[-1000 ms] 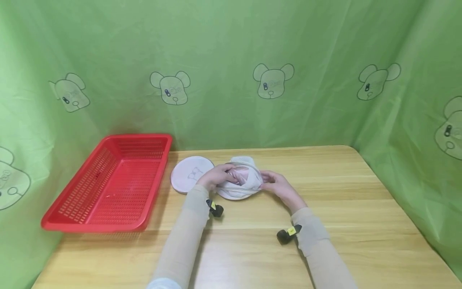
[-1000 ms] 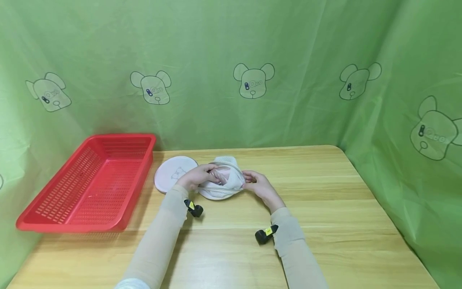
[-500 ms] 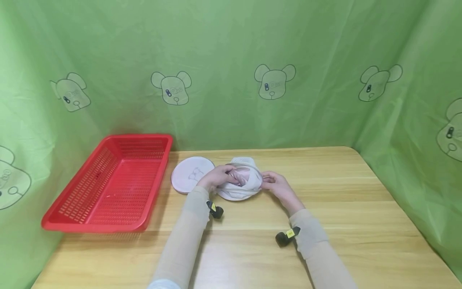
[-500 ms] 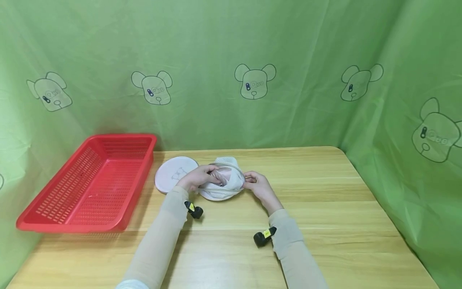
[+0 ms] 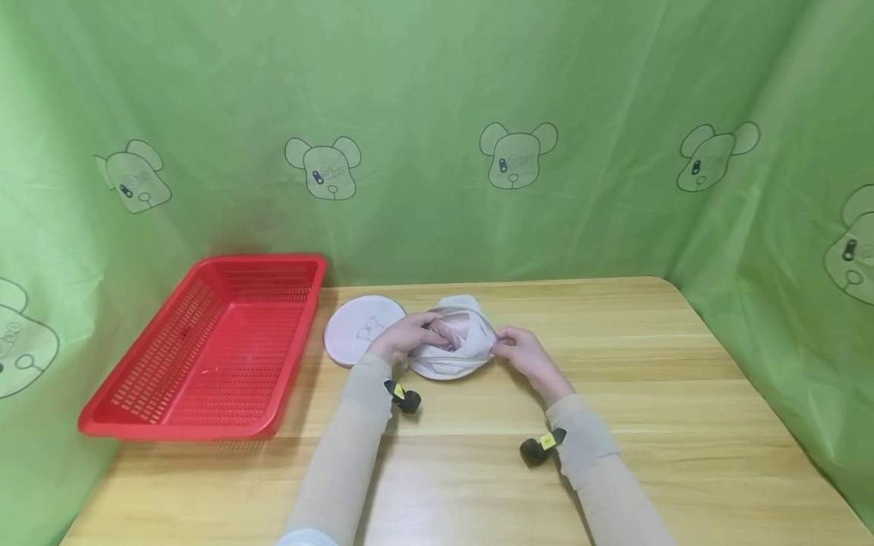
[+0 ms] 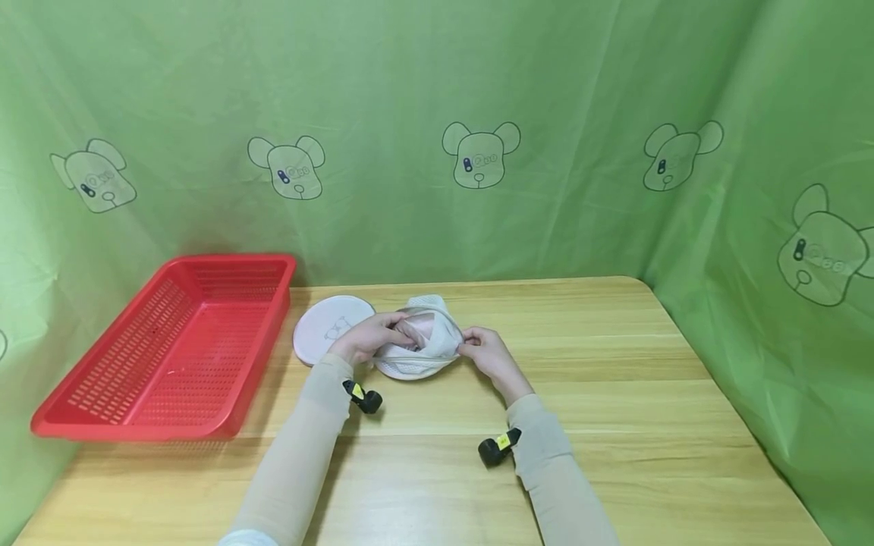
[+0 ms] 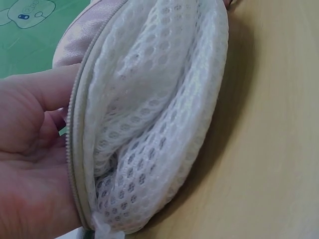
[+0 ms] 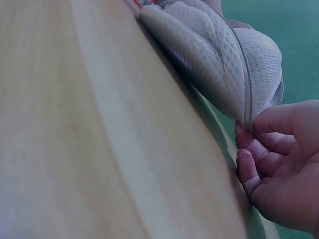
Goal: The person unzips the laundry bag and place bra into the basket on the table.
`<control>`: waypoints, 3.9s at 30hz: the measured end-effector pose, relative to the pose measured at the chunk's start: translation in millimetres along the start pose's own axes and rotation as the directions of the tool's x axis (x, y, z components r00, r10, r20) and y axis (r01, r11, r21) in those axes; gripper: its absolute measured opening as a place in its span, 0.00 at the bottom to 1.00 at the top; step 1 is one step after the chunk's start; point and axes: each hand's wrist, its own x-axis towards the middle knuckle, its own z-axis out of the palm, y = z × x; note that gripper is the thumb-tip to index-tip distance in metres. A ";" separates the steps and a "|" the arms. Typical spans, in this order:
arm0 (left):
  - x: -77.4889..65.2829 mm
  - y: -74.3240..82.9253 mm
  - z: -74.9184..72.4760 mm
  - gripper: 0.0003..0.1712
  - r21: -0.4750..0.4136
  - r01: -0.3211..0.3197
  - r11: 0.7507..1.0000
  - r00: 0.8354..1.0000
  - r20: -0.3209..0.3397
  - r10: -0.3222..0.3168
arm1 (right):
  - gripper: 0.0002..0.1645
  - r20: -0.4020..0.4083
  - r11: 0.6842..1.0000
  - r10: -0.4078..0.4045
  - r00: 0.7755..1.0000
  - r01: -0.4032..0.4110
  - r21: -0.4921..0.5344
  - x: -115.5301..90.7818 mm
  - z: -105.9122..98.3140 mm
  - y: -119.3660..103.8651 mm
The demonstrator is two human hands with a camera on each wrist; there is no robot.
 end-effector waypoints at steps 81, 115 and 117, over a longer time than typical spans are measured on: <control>-40.5 36.1 -7.6 0.29 0.118 -0.227 0.967 0.807 -0.533 0.255 | 0.18 -0.013 1.000 0.026 1.000 -0.026 0.016 2.6 2.1 2.0; -49.0 49.3 -9.0 0.29 0.151 -0.291 0.945 0.769 -0.551 0.324 | 0.19 0.010 0.998 0.051 0.999 -0.051 0.025 3.1 -1.8 3.0; -49.2 49.7 -9.6 0.30 0.154 -0.289 0.945 0.767 -0.554 0.325 | 0.18 0.006 0.998 0.058 0.998 -0.058 0.024 3.5 -1.7 2.6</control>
